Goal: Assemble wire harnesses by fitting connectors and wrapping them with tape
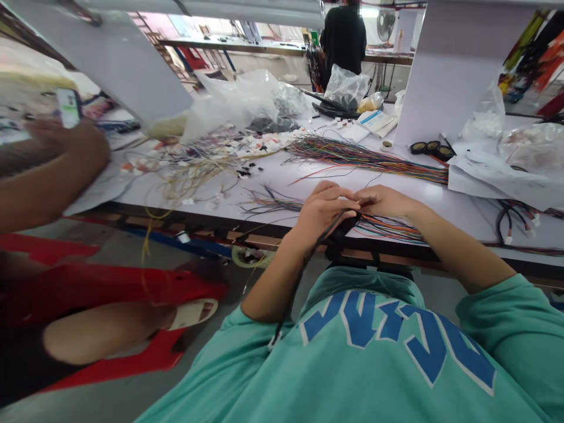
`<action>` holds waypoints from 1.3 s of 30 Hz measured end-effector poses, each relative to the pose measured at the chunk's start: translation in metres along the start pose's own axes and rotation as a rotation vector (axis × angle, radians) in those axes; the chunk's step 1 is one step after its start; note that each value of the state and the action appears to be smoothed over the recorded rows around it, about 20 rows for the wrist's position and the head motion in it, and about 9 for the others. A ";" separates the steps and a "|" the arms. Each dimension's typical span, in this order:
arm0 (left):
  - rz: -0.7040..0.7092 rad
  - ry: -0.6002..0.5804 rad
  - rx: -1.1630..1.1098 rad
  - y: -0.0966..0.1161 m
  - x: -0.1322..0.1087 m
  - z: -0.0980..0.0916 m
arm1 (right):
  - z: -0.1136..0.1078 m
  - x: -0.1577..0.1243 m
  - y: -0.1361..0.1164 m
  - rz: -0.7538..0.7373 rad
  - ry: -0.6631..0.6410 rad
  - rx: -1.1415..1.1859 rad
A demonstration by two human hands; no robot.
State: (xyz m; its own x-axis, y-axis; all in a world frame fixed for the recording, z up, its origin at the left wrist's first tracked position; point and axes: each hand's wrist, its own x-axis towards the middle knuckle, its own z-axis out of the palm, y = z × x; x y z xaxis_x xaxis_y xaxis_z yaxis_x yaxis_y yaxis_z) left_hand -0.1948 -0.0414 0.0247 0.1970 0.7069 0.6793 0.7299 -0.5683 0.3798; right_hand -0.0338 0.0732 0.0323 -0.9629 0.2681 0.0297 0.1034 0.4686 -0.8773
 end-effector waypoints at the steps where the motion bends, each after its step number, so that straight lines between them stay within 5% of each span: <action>1: -0.062 -0.028 -0.096 0.000 0.001 0.000 | 0.004 -0.001 0.002 0.043 0.052 0.073; 7: -0.501 0.025 -0.462 0.003 0.000 0.012 | 0.015 -0.020 -0.001 0.188 0.338 0.313; 11: -0.565 0.111 -0.496 0.001 0.002 0.024 | 0.014 -0.029 -0.007 0.187 0.295 0.331; 18: -0.698 0.061 -0.415 0.005 0.001 0.032 | 0.030 -0.019 -0.004 0.301 0.379 0.364; 23: -0.767 -0.041 -0.426 0.002 0.000 0.031 | 0.034 -0.018 -0.011 0.327 0.412 0.218; 30: -0.833 -0.036 -0.613 -0.002 0.013 0.032 | 0.028 -0.026 -0.020 0.318 0.459 -0.048; 39: -1.067 -0.084 -1.038 -0.007 0.014 0.038 | 0.034 -0.029 -0.020 0.336 0.228 -0.660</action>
State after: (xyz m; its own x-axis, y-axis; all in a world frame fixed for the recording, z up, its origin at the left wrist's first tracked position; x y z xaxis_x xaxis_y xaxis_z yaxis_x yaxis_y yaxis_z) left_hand -0.1723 -0.0112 0.0078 -0.0540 0.9733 -0.2232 -0.2216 0.2063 0.9531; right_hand -0.0163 0.0269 0.0330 -0.7858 0.6180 -0.0266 0.5769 0.7167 -0.3920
